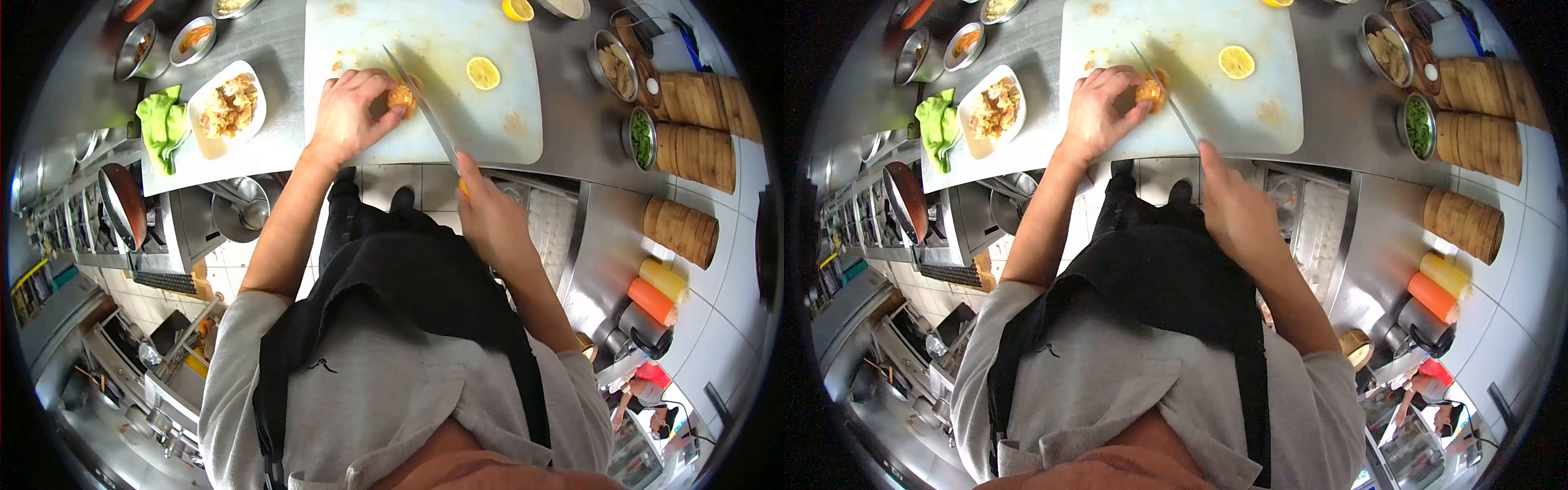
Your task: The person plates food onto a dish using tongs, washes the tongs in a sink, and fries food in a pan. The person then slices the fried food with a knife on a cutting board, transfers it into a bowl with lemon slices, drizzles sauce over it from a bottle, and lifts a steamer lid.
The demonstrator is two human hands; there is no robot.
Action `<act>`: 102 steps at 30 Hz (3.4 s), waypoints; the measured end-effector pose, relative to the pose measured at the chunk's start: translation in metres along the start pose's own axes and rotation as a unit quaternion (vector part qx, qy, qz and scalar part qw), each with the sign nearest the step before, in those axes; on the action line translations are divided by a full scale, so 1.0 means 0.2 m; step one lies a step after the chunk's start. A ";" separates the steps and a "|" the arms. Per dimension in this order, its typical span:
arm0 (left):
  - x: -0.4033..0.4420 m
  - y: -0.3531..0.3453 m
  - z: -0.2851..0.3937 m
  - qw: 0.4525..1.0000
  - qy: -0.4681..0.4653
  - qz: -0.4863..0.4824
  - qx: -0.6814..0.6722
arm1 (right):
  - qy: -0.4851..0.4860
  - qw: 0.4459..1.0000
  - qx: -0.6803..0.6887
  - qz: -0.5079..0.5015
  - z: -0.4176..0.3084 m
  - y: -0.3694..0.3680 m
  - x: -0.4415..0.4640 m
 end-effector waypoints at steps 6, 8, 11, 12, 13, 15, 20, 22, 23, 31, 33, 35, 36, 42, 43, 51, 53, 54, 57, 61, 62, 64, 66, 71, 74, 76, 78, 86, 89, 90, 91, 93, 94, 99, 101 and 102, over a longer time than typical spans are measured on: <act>-0.03 -0.01 0.02 1.000 -0.007 0.003 -0.005 | 0.034 0.999 0.009 0.009 -0.06 -0.10 0.36; -0.03 0.02 0.02 0.999 -0.009 0.029 -0.036 | 0.032 0.998 0.002 0.057 -0.07 -0.02 0.37; -0.04 0.02 0.00 0.999 -0.014 0.008 -0.040 | 0.029 0.995 0.058 0.069 -0.11 0.09 0.30; -0.05 0.02 0.00 0.999 -0.012 0.008 -0.040 | 0.030 0.996 0.058 0.067 -0.12 0.09 0.28; -0.04 0.01 0.00 0.999 -0.006 -0.002 -0.033 | 0.040 0.996 0.049 0.058 -0.13 0.08 0.26; -0.04 0.00 0.00 1.000 0.001 -0.011 -0.025 | 0.051 0.997 0.040 0.049 -0.12 0.05 0.26; -0.04 0.00 0.01 1.000 -0.005 -0.001 -0.026 | 0.092 0.993 0.024 0.068 -0.11 -0.03 0.26; -0.04 0.00 0.01 1.000 -0.009 0.000 -0.021 | 0.087 0.994 0.019 0.063 -0.10 -0.05 0.26; -0.04 0.00 0.02 1.000 -0.013 0.001 -0.017 | 0.083 0.995 0.014 0.059 -0.10 -0.06 0.27; -0.02 -0.01 0.02 1.000 -0.018 0.005 0.015 | 0.073 0.995 0.056 0.048 -0.03 -0.01 0.02; -0.04 -0.02 0.02 1.000 -0.027 0.002 0.007 | 0.067 0.994 0.071 0.049 -0.03 -0.05 0.05; -0.03 -0.03 0.02 1.000 -0.016 -0.007 0.007 | 0.120 0.985 0.084 0.093 -0.04 -0.10 0.25; -0.03 -0.03 0.03 1.000 -0.021 -0.007 0.006 | 0.118 0.985 0.083 0.097 -0.06 -0.10 0.32; -0.08 0.14 0.02 0.997 -0.026 0.074 -0.005 | 0.044 0.986 0.129 0.094 -0.01 0.20 0.30; -0.10 0.20 0.02 0.996 -0.028 0.082 0.023 | 0.050 0.983 0.083 0.155 0.08 0.25 0.24; -0.13 0.24 -0.12 0.995 0.025 0.063 0.079 | -0.157 0.943 -0.167 0.243 1.08 0.19 -0.07; -0.13 0.22 -0.10 0.996 0.026 0.046 0.079 | -0.191 0.937 -0.184 0.228 1.12 0.20 -0.06; -0.13 0.22 -0.10 0.996 0.034 0.030 0.080 | -0.219 0.931 -0.202 0.210 1.15 0.21 -0.04; -0.13 0.20 -0.06 0.994 0.065 -0.031 0.079 | -0.029 0.912 -0.230 0.338 0.89 0.32 0.07; -0.08 0.09 0.05 0.984 0.088 -0.100 0.114 | 0.005 0.997 0.056 0.053 0.17 0.24 0.44; -0.06 0.07 0.06 0.984 0.089 -0.098 0.115 | 0.069 0.995 0.011 0.077 0.08 0.17 0.53; -0.03 0.02 0.08 0.983 0.079 -0.102 0.132 | 0.137 0.985 -0.035 0.096 -0.01 0.07 0.71; 0.03 -0.02 0.07 0.982 0.088 -0.097 0.136 | 0.107 0.988 -0.091 -0.060 -0.04 -0.04 0.85; 0.07 -0.06 -0.03 0.994 0.062 -0.078 0.054 | 0.118 0.983 -0.025 -0.141 -0.10 -0.11 0.88; 0.05 0.07 -0.05 0.995 0.057 -0.054 0.060 | 0.161 0.985 0.049 -0.037 -0.18 -0.13 0.88; 0.01 0.27 -0.08 0.994 0.064 -0.019 0.088 | 0.171 0.981 0.087 -0.038 -0.35 -0.12 0.90; -0.08 0.46 -0.19 0.990 0.051 0.071 0.106 | 0.252 0.961 0.113 -0.015 -0.59 -0.18 0.91; -0.34 1.01 -0.52 0.955 0.148 0.082 0.244 | 0.353 0.928 0.119 -0.020 -1.21 -0.55 1.00; -0.41 0.94 -0.65 0.961 0.151 0.077 0.219 | 0.310 0.947 0.078 -0.016 -1.20 -0.60 1.01; -0.44 0.92 -0.68 0.961 0.155 0.079 0.216 | 0.310 0.948 0.073 -0.019 -1.20 -0.60 1.00; -0.45 0.91 -0.70 0.961 0.170 0.080 0.202 | 0.296 0.953 0.055 -0.029 -1.20 -0.60 1.00; -0.47 0.89 -0.74 0.963 0.188 0.078 0.178 | 0.282 0.958 0.034 -0.041 -1.17 -0.59 1.00; -0.48 0.89 -0.75 0.963 0.190 0.079 0.175 | 0.281 0.958 0.034 -0.042 -1.15 -0.60 1.01; -0.50 0.90 -0.77 0.967 0.199 0.085 0.137 | 0.287 0.955 0.073 -0.017 -1.12 -0.62 0.99; -0.50 0.91 -0.74 0.968 0.190 0.089 0.139 | 0.241 0.964 0.111 -0.012 -1.14 -0.60 0.98; -0.50 0.91 -0.71 0.969 0.179 0.092 0.143 | 0.241 0.964 0.110 -0.013 -1.15 -0.60 0.98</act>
Point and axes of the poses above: each hand's wrist, its own x-axis towards the middle knuckle, its own y-axis out of the back of the hand, z = x × y, the point moved 4 cm from there along x, towards the middle knuckle, and after that the axes turned 6 degrees about z, right-handed, at the moved point
